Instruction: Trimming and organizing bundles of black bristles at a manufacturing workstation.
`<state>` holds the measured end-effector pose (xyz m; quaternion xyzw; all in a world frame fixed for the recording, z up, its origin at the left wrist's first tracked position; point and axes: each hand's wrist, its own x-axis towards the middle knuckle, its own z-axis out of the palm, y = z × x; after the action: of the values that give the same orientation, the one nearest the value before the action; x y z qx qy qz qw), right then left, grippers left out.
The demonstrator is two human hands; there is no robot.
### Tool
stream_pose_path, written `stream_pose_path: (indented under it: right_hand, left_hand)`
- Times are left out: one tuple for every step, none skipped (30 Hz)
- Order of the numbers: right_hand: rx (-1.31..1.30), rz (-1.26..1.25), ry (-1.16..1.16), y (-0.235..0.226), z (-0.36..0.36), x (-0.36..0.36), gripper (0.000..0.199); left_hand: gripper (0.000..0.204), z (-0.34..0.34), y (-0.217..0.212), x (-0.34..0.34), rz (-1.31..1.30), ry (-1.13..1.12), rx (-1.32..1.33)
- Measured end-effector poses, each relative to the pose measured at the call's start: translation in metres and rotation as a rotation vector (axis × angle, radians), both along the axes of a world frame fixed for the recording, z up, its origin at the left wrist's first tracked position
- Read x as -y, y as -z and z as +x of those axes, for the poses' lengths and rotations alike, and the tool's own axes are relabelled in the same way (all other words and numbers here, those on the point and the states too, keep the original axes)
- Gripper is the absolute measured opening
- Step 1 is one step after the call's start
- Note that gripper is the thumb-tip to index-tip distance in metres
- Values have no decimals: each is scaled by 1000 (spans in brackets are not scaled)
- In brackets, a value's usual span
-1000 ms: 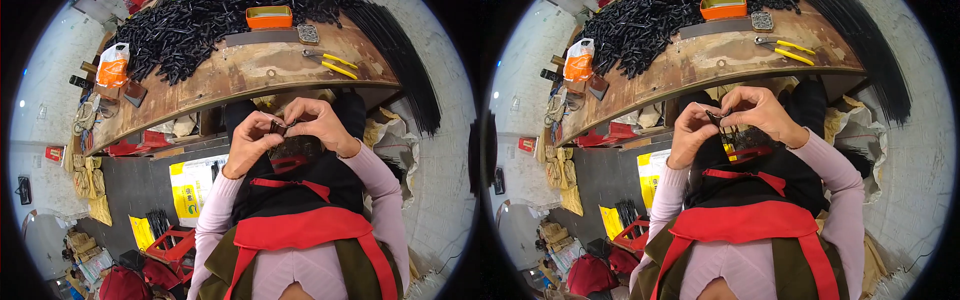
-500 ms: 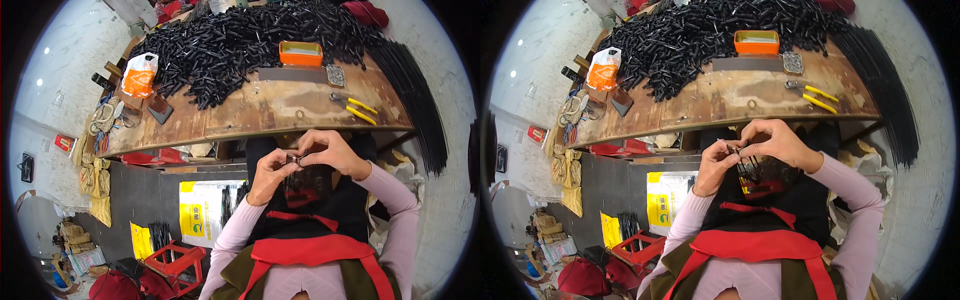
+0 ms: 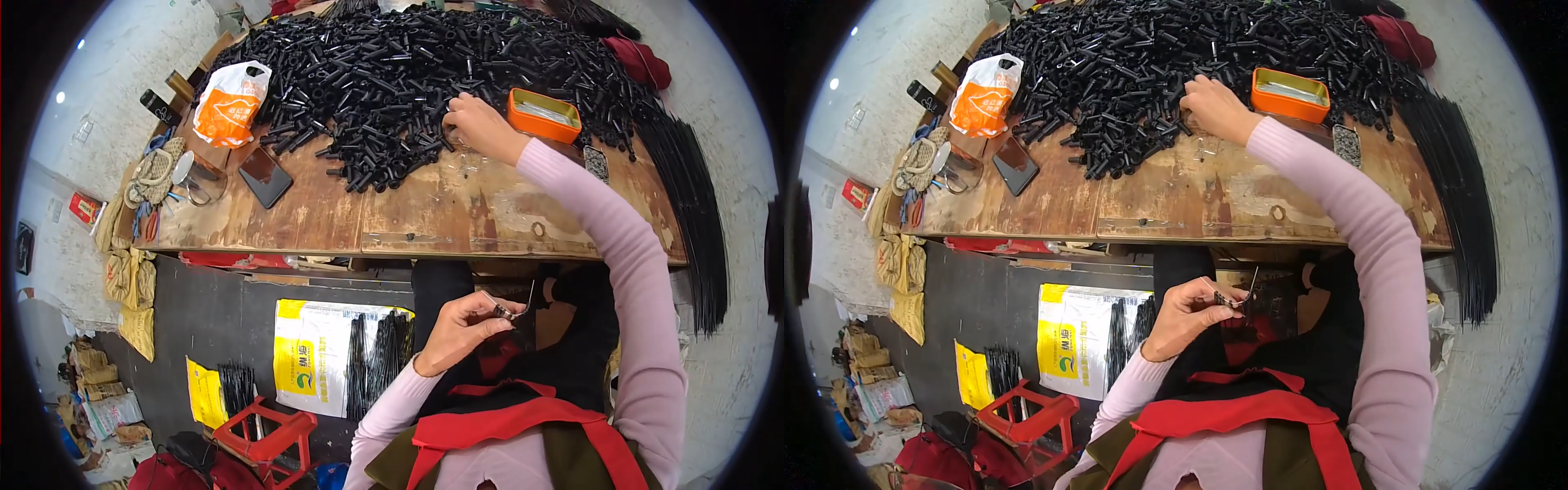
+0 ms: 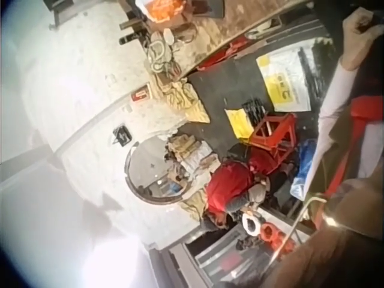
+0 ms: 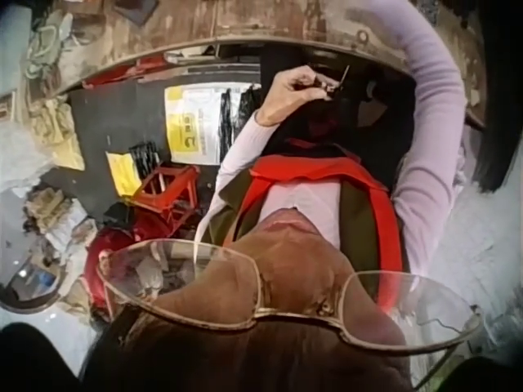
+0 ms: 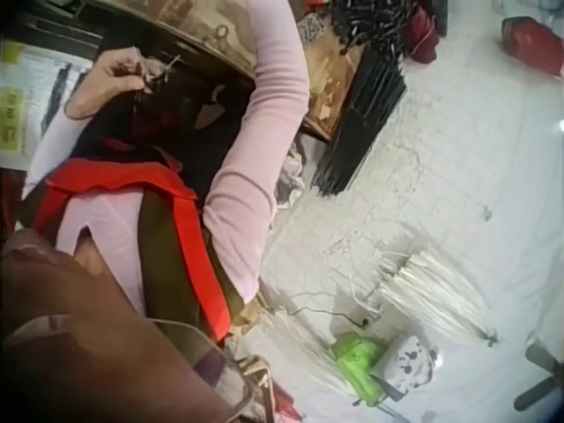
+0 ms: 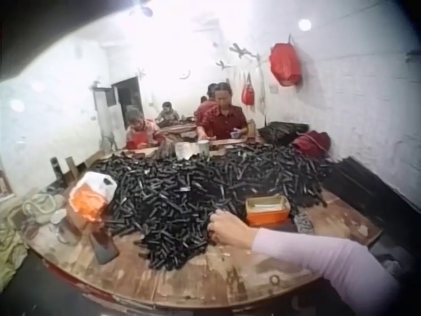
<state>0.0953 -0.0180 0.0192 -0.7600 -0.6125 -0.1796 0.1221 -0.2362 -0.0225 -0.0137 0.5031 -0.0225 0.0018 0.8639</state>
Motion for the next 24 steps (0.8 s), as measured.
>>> stream_pose_path:
  right_hand:
    - [-58, -33, -16, 1, 4, 0, 17]
    - [-59, -40, -19, 3, 4, -1, 17]
    - [-77, -22, -52, 3, 4, -1, 15]
    - [-94, -4, -83, 2, 4, 0, 14]
    - [-29, -6, -106, 2, 2, 2, 12]
    - [-24, -10, -103, -5, -4, 6, 12]
    - [-219, 26, -108, -16, -16, 10, 13]
    - [-415, 60, -111, -26, -29, 17, 15]
    - [-651, 106, -114, -42, -48, 33, 15]
    - [-969, 97, -116, -57, -75, 51, 16]
    - [-1290, 87, -114, -70, -102, 71, 17]
    - [-1298, 85, -99, -80, -125, 93, 17]
    - [-1325, 37, -83, -88, -145, 115, 16]
    - [-1355, -7, -65, -94, -159, 134, 15]
    - [-1366, 3, -43, -98, -168, 152, 15]
    - [-1411, 53, -43, -102, -175, 167, 16]
    - [-1454, 106, -44, -106, -180, 181, 16]
    - [-1454, 118, -25, -109, -184, 193, 16]
    - [-1480, 137, -21, -112, -187, 203, 16]
    - [-1504, 155, -19, -115, -190, 213, 16]
    - [-1504, 194, -22, -113, -192, 223, 15]
    - [-1498, 204, -11, -114, -194, 233, 15]
    - [-1510, 245, -5, -115, -196, 242, 15]
    - [-1525, 285, -5, -115, -199, 250, 14]
  left_hand:
    - [11, -1, 0, -2, 19, -1, 7]
    - [11, 0, -1, -3, 13, -5, 6]
    - [16, 2, -3, -3, 18, -12, 5]
    - [21, 3, -5, -3, 24, -18, 5]
    - [21, 3, -5, -3, 20, -15, 8]
    - [16, 3, -5, -2, -10, -19, 7]
    - [12, 2, -5, -2, -40, -29, 4]
    - [12, 3, -6, -3, -43, -32, 4]
    - [12, 3, -8, -4, -47, -30, 14]
    - [13, 3, -11, -5, -51, -32, 17]
    - [16, 4, -17, -5, -50, -28, 31]
    - [10, 5, -23, -4, -36, -26, 58]
    - [10, 8, -32, -1, -26, -20, 58]
    - [13, 10, -40, 3, -14, -11, 57]
    - [26, 12, -44, 3, 53, 44, 39]
    - [35, 15, -52, 7, 44, 58, 34]
    - [35, 15, -56, 13, 55, 88, 34]
    - [35, 16, -59, 18, 69, 118, 36]
    - [35, 16, -62, 25, 66, 136, 37]
    - [35, 16, -67, 31, 95, 144, 49]
    - [35, 17, -70, 38, 124, 151, 65]
    - [35, 17, -75, 43, 123, 164, 70]
    - [34, 16, -79, 49, 116, 173, 53]
    - [34, 15, -81, 53, 112, 175, 32]
